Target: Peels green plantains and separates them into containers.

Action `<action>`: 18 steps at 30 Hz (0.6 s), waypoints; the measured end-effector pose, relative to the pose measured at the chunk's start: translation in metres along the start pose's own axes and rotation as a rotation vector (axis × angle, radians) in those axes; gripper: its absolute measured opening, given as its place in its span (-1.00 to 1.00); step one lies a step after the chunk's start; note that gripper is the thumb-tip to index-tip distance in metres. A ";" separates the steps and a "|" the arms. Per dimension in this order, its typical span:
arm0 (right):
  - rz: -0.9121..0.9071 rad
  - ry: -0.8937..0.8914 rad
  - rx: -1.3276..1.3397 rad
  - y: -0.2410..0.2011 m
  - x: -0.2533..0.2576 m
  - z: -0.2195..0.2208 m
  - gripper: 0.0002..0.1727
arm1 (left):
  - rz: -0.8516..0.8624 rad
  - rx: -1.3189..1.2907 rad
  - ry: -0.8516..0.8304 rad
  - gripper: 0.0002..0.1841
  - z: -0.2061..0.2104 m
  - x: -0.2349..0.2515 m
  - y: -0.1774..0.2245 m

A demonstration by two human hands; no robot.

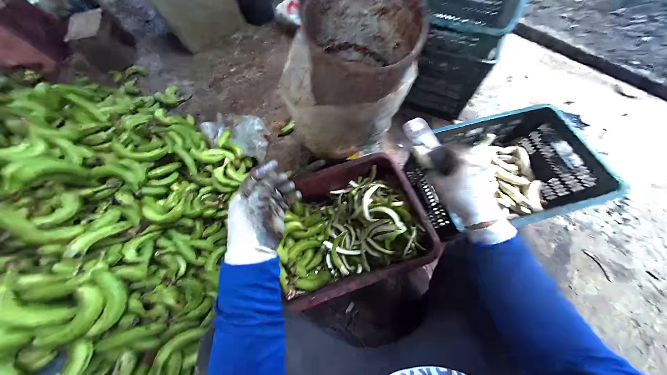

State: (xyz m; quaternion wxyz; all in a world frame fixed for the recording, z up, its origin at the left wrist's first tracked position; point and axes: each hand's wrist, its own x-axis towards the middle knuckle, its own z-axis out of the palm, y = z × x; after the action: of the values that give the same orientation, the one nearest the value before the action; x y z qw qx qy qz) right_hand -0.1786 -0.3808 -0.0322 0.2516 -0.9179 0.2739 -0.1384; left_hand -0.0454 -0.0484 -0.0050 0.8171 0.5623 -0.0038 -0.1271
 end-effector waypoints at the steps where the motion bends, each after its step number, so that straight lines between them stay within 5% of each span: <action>1: 0.058 0.054 0.004 0.007 0.008 -0.003 -0.35 | 0.058 -0.032 0.084 -0.69 -0.010 0.002 0.013; 4: 0.074 0.059 0.261 -0.020 0.002 0.012 -0.39 | 0.149 -0.140 0.267 -0.71 -0.033 0.010 0.039; 8: 0.025 -0.517 0.550 -0.071 -0.028 0.115 -0.63 | 0.146 -0.184 0.293 -0.73 -0.049 0.015 0.038; 13: 0.000 -1.237 0.012 -0.101 -0.068 0.248 -0.58 | 0.147 -0.134 0.298 -0.71 -0.059 0.022 0.034; 15: -0.125 -1.334 -0.274 -0.109 -0.090 0.272 -0.58 | 0.169 -0.105 0.305 -0.70 -0.063 0.022 0.036; 18: -0.232 -1.298 -0.362 -0.106 -0.104 0.288 -0.55 | 0.194 -0.044 0.277 -0.70 -0.066 0.021 0.037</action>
State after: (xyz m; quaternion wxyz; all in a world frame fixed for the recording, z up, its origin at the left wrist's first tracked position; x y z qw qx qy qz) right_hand -0.1046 -0.1331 -0.2272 0.1907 -0.8660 -0.0139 0.4621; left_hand -0.0076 0.0204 0.0022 0.8303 0.5535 0.0573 0.0312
